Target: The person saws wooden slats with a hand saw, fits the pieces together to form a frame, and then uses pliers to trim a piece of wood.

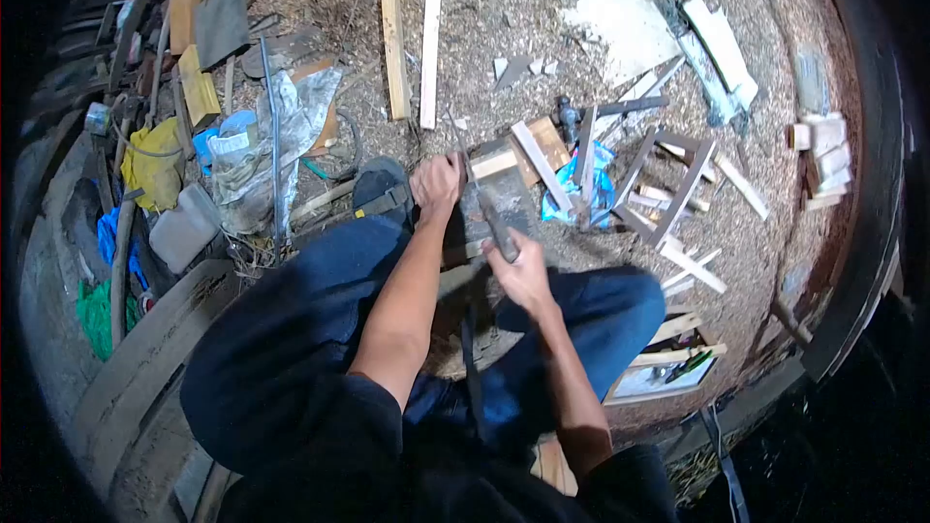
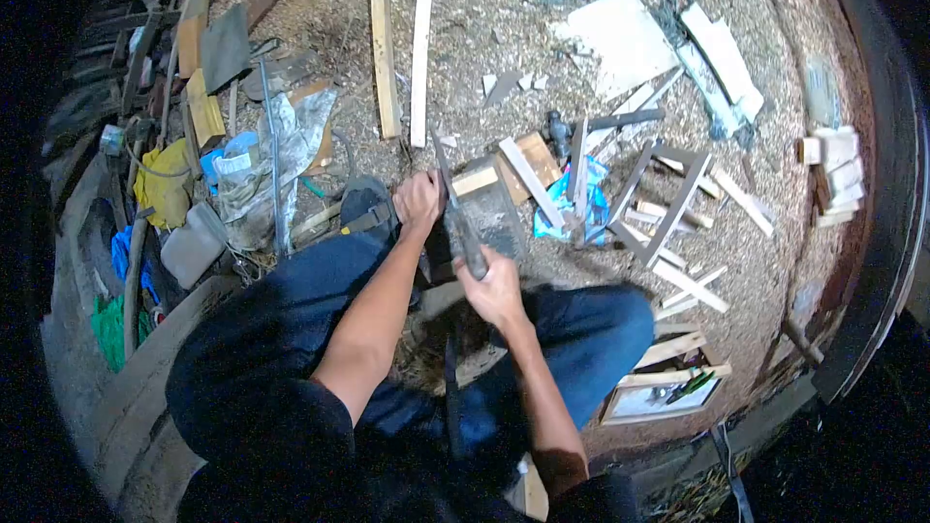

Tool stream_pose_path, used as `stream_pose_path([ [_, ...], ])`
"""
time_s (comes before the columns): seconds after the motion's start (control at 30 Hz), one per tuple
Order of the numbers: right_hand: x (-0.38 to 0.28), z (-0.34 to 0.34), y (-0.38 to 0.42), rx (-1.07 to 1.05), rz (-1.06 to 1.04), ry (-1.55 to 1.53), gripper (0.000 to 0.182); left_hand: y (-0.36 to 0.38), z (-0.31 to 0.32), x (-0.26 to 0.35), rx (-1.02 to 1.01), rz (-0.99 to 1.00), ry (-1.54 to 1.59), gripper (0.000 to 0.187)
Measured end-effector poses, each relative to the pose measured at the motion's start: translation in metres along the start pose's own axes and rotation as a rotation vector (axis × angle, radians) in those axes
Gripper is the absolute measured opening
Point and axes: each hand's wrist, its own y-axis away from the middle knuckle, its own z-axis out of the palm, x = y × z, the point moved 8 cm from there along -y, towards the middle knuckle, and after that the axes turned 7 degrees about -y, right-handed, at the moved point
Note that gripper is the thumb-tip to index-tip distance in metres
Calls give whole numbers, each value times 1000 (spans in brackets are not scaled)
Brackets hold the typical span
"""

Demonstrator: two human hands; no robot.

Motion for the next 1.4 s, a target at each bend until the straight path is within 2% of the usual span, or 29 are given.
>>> stream_pose_path([
  [0.03, -3, 2, -3, -26, 42, -69, 32, -2, -1, 2, -14, -8, 4, 56],
  [0.07, -14, 1, -4, 5, -25, -1, 33, -5, 4, 0, -77, -35, -2, 56],
  [0.1, -23, 1, -6, 38, 24, 34, 31, -8, 7, -3, -77, -40, -3, 56],
  [0.23, -50, 7, 13, 148, 8, 76, 23, -15, 29, -14, -100, -1, -30, 54],
  [0.3, -63, -2, 51, 198, -121, 96, 19, -20, 40, -20, 232, 180, -22, 50],
  [0.33, -61, -7, 63, 191, -96, 118, 19, -25, 49, -24, 196, 189, -64, 49],
  [0.37, -50, -12, 74, 152, 33, 59, 17, -28, 52, -22, 158, 193, -104, 48],
  [0.4, -39, -11, 84, 125, 163, -15, 15, -21, 30, -14, 71, 87, -64, 48],
  [0.47, -35, 2, 76, 88, 124, 0, 15, -26, 13, -6, 41, 53, -36, 50],
  [0.57, -30, 29, 76, 87, 53, -49, 15, -36, 23, -18, -45, 42, -49, 56],
  [0.63, -17, 22, 79, 199, 29, -46, 15, -37, 13, -9, -62, 71, -43, 59],
  [0.77, -40, -9, 79, 169, 136, -27, 20, -23, 0, -1, 9, 56, 19, 57],
  [0.9, -70, -12, 83, 216, 177, -48, 23, -18, 24, -9, 28, 90, -13, 51],
  [0.93, -70, -13, 86, 214, 200, -39, 24, -15, 21, -9, 88, 78, -32, 48],
  [1.0, -74, -15, 88, 188, 271, -16, 21, -16, 27, -11, 6, 46, -77, 48],
  [1.03, -95, -19, 100, 238, 127, 62, 16, -19, 29, -12, -60, 35, -91, 49],
  [1.07, -119, -22, 125, 282, -26, 139, 11, -34, 17, -11, -43, 24, -85, 49],
  [1.1, -140, -28, 163, 267, -40, 45, 6, -42, 5, -3, -1, 92, -59, 48],
  [1.17, -138, -38, 188, 107, 109, -41, 11, -3, 15, -6, -11, 152, -27, 48],
  [1.23, -126, -48, 169, 148, 56, 68, 10, -10, 24, -13, 0, -6, 99, 44],
  [1.27, -116, -52, 159, 158, 96, 29, 9, -4, 23, -12, -104, -18, 94, 33],
  [1.3, -105, -54, 150, 175, 104, 7, 11, 2, 15, -10, -98, -13, 101, 33],
  [1.37, -76, -54, 141, 181, 150, 4, 14, 35, -33, 8, 305, 364, 179, 29],
  [1.4, -75, -55, 135, 188, 121, -3, 15, 45, -33, 10, 175, 412, 111, 38],
])
